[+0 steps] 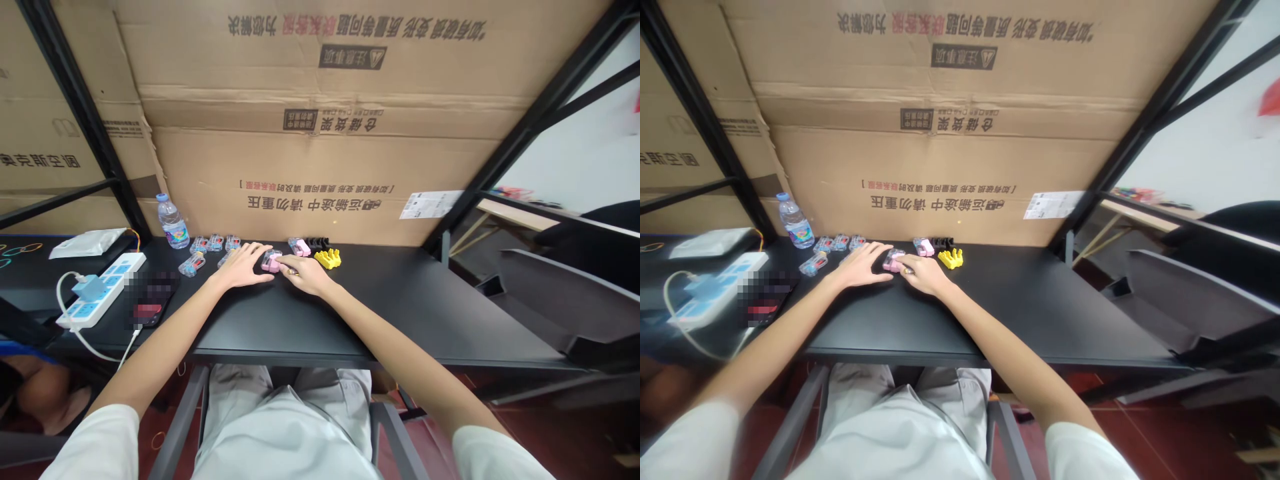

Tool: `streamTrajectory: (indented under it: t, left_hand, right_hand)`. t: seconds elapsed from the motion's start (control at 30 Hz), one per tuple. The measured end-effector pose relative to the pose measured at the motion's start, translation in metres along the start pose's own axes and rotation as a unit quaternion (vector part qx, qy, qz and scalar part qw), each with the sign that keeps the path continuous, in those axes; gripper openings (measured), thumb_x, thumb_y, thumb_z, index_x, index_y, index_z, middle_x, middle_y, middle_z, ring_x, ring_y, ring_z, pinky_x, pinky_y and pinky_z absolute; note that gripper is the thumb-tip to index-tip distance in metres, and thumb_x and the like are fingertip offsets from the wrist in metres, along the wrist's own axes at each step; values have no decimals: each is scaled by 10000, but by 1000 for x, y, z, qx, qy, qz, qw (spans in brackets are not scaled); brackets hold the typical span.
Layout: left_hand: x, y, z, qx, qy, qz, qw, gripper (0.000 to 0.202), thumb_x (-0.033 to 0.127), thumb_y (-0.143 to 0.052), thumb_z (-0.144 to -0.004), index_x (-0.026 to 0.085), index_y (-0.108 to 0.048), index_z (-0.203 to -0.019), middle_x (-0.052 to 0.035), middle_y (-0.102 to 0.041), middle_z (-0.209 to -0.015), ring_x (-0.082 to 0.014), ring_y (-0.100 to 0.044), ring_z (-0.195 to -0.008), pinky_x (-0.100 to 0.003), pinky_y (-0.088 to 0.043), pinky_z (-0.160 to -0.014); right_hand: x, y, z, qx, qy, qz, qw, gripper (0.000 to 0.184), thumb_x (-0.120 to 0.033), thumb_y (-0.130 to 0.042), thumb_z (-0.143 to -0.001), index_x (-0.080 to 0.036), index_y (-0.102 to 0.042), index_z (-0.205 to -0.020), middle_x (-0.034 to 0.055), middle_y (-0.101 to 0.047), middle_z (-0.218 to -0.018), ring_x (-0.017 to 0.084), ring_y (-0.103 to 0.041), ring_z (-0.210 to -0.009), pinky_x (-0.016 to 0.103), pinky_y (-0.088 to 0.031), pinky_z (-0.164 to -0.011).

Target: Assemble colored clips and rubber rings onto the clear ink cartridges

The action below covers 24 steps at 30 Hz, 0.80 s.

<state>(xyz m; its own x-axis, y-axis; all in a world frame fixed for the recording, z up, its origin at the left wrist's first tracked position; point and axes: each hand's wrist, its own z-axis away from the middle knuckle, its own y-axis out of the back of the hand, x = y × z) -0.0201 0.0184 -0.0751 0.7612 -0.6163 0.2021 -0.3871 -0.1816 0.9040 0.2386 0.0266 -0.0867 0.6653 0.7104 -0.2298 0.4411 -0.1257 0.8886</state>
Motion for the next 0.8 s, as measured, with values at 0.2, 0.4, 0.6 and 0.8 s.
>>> streamTrajectory:
  t: [0.2,0.4,0.6,0.8]
  left_hand:
    - [-10,-9,3,-75,4,-10,997,760,648,-734,-878,321,-532,-1534,-104,-588,-1520,-363,-509,-1403,-506,-393,-1146]
    - [-7,-9,0,-64,15,-27,997,706,740,-728,-844,304,-655,-1394,-86,-707,-1245,-337,-620,-1215,-456,-406,-1082]
    - [4,-5,-3,-58,19,-17,998,580,711,-686,-902,270,-702,-1278,-63,-762,-1094,-308,-664,-1072,-446,-418,-1037]
    - [5,2,-2,-54,27,-9,998,571,730,-649,-927,244,-729,-1215,-68,-759,-1081,-307,-678,-1052,-443,-447,-1000]
  right_hand:
    - [4,5,9,45,10,-41,998,340,-323,-495,-1081,-266,-768,-1276,54,-719,-1420,238,-697,-1279,387,-547,-1098]
    - [3,-2,11,16,57,-26,998,373,-264,-578,-1023,-292,-715,-1368,65,-680,-1459,227,-731,-1178,345,-592,-970]
    - [-13,-15,10,-42,76,76,993,445,-340,-639,-1012,-293,-644,-1455,79,-615,-1546,246,-774,-1006,297,-578,-749]
    - [-10,-17,7,-35,71,107,991,384,-312,-523,-1080,-257,-652,-1438,98,-674,-1477,238,-769,-1023,286,-564,-779]
